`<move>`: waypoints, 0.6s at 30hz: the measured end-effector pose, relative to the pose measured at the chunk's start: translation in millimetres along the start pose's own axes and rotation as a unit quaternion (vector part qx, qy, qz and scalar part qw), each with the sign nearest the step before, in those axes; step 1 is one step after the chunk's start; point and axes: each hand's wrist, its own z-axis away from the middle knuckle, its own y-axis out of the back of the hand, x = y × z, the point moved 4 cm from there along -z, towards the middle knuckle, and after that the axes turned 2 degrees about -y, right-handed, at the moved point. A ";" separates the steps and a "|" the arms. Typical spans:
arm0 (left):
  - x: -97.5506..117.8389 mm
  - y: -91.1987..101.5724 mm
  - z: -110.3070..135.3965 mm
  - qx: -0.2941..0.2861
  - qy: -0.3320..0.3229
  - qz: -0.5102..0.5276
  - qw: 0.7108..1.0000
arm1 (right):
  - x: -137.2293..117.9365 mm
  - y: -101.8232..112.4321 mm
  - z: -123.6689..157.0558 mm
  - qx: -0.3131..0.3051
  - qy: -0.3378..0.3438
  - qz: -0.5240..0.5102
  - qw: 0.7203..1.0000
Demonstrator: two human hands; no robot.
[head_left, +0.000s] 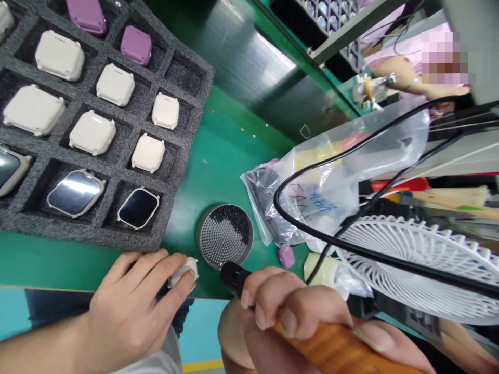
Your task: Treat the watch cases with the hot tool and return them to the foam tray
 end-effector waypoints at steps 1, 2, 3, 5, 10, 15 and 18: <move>0.1 0.3 -0.1 0.002 -0.001 -0.002 1.000 | -1.6 -0.4 -0.6 0.005 -0.006 0.002 1.000; 0.2 0.6 -0.1 0.004 -0.001 -0.006 1.000 | -2.6 -0.5 -0.8 0.010 -0.014 0.007 1.000; 0.3 0.9 -0.2 0.004 -0.002 -0.009 1.000 | -3.0 -0.2 -0.6 0.012 -0.019 0.010 1.000; 0.5 1.3 -0.3 0.005 0.000 -0.010 1.000 | -1.0 3.3 1.6 0.008 -0.016 0.009 1.000; 0.5 1.8 0.1 0.002 -0.004 -0.001 1.000 | 21.1 24.5 14.8 -0.046 -0.015 -0.011 0.999; 0.0 0.2 2.6 -0.004 -0.010 0.003 1.000 | 28.9 36.6 22.7 -0.062 -0.024 -0.024 0.997; 1.3 -2.3 5.9 -0.019 -0.024 0.019 0.999 | 14.5 35.3 27.4 -0.022 -0.011 -0.023 0.999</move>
